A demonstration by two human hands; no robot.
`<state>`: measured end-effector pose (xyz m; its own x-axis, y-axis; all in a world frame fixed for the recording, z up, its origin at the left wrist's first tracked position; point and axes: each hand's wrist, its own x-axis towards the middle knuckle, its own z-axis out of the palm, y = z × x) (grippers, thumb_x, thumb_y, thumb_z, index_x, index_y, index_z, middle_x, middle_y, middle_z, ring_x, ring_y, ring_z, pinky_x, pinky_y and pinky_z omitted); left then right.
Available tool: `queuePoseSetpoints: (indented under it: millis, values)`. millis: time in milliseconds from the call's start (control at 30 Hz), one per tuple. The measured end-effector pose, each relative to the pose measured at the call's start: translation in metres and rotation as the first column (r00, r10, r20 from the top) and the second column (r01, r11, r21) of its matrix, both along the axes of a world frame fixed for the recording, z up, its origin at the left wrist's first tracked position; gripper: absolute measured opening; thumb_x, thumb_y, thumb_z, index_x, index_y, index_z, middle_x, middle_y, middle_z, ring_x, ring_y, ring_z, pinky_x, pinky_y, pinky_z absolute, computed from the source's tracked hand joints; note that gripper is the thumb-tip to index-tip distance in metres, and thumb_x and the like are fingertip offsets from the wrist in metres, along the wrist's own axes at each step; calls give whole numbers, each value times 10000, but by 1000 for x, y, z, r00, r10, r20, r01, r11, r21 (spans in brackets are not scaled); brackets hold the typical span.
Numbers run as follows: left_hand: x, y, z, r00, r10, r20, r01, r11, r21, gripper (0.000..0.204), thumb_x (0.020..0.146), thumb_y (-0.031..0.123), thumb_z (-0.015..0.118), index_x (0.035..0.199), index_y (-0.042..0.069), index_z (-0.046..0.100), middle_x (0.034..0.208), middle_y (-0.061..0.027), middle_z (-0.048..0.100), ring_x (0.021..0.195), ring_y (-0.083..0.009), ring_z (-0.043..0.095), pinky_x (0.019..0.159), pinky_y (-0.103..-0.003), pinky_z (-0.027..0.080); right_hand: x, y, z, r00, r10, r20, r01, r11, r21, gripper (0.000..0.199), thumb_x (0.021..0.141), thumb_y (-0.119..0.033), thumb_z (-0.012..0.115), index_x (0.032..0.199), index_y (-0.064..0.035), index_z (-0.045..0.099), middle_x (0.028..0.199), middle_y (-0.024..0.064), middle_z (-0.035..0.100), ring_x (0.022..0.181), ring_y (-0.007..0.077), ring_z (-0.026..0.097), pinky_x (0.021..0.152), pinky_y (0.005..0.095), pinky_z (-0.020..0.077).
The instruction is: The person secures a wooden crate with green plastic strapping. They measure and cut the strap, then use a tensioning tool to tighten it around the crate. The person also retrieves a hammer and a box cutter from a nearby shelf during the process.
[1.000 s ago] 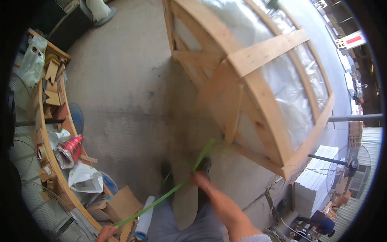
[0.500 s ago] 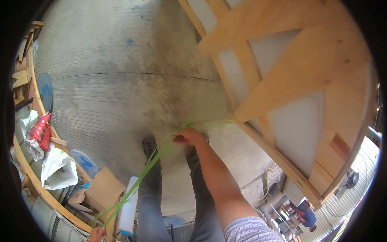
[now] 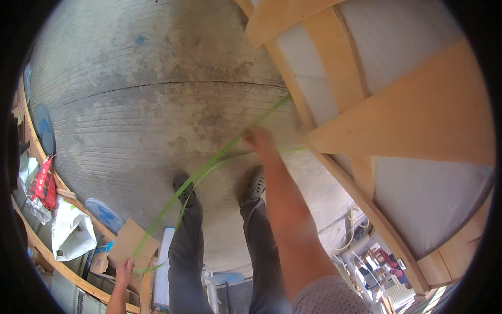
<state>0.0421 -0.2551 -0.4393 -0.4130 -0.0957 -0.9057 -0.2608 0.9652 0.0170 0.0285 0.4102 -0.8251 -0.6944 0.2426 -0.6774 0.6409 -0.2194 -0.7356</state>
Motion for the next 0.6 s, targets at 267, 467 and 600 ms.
queuePoseSetpoints:
  millis: [267, 467, 600]
  values:
    - [-74, 223, -170, 979, -60, -196, 109, 962, 250, 356, 895, 329, 490, 765, 21, 610, 682, -177, 606, 660, -347, 597, 568, -448, 412, -21, -14, 22, 912, 28, 409, -1, 998, -67, 484, 884, -393, 568, 1059, 57, 531, 970, 162, 612, 814, 270, 651, 653, 352, 550]
    - [-118, 424, -257, 984, -111, -137, 159, 896, 414, 333, 901, 339, 478, 871, 35, 610, 829, -200, 627, 777, -398, 590, 655, -483, 443, -55, -128, 117, 824, -152, 545, 342, 901, -265, 415, 884, -397, 547, 1000, 1, 552, 875, 124, 664, 792, 209, 623, 703, 322, 491]
    - [-135, 436, -258, 963, -206, -174, 262, 868, 421, 318, 894, 360, 486, 928, 76, 624, 852, -197, 643, 809, -390, 611, 697, -494, 472, -77, -67, 76, 813, -421, 402, 538, 807, -243, 227, 901, -245, 501, 921, -21, 537, 896, 124, 678, 729, 167, 628, 596, 299, 472]
